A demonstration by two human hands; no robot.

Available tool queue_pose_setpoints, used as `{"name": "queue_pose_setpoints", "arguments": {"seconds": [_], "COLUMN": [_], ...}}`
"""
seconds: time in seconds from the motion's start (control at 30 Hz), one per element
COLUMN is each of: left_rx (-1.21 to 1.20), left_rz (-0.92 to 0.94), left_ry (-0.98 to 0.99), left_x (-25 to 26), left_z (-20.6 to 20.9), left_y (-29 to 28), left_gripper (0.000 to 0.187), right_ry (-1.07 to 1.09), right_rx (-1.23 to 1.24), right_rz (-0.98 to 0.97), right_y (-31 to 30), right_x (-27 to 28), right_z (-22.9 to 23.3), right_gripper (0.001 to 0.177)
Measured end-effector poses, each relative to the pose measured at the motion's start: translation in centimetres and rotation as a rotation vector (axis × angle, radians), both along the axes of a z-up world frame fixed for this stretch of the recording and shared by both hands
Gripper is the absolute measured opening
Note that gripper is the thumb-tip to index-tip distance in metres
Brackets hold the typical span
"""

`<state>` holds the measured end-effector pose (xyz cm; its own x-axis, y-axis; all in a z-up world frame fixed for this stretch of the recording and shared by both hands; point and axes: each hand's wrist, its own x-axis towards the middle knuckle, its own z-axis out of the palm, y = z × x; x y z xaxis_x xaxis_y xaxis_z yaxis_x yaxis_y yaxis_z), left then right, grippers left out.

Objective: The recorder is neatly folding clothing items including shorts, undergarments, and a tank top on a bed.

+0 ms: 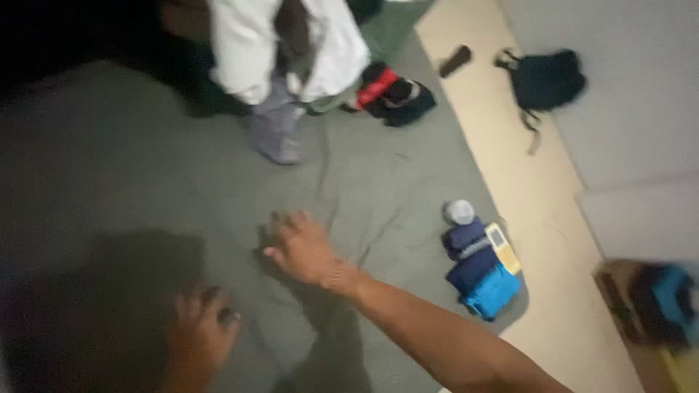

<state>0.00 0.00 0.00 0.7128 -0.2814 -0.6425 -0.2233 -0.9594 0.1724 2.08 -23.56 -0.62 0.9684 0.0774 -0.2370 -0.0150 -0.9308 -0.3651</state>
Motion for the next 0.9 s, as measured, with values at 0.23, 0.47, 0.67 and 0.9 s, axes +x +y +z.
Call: {"name": "queue_pose_setpoints", "arguments": {"seconds": [0.23,0.47,0.67,0.9], "left_rx": [0.054,-0.158,-0.174,0.023], "left_rz": [0.095,0.13,0.141,-0.004], "left_ry": [-0.155,-0.16,0.004,0.069], "left_x": [7.2,6.5,7.6,8.7], "left_z": [-8.7,-13.6,-12.0,-12.6], "left_y": [-3.9,-1.7,-1.8,-2.5], "left_gripper": [0.089,0.102,0.107,0.113], "right_ry": [0.101,-0.116,-0.457,-0.467], "right_rx": [-0.163,0.036,0.15,0.234], "right_rz": [0.125,-0.18,-0.317,-0.167], "right_y": [1.0,-1.3,-2.1,-5.8], "right_x": [2.3,8.8,15.7,13.8], "right_z": [-6.8,-11.2,-11.8,-17.6], "right_gripper": [0.074,0.035,0.044,0.028]}}
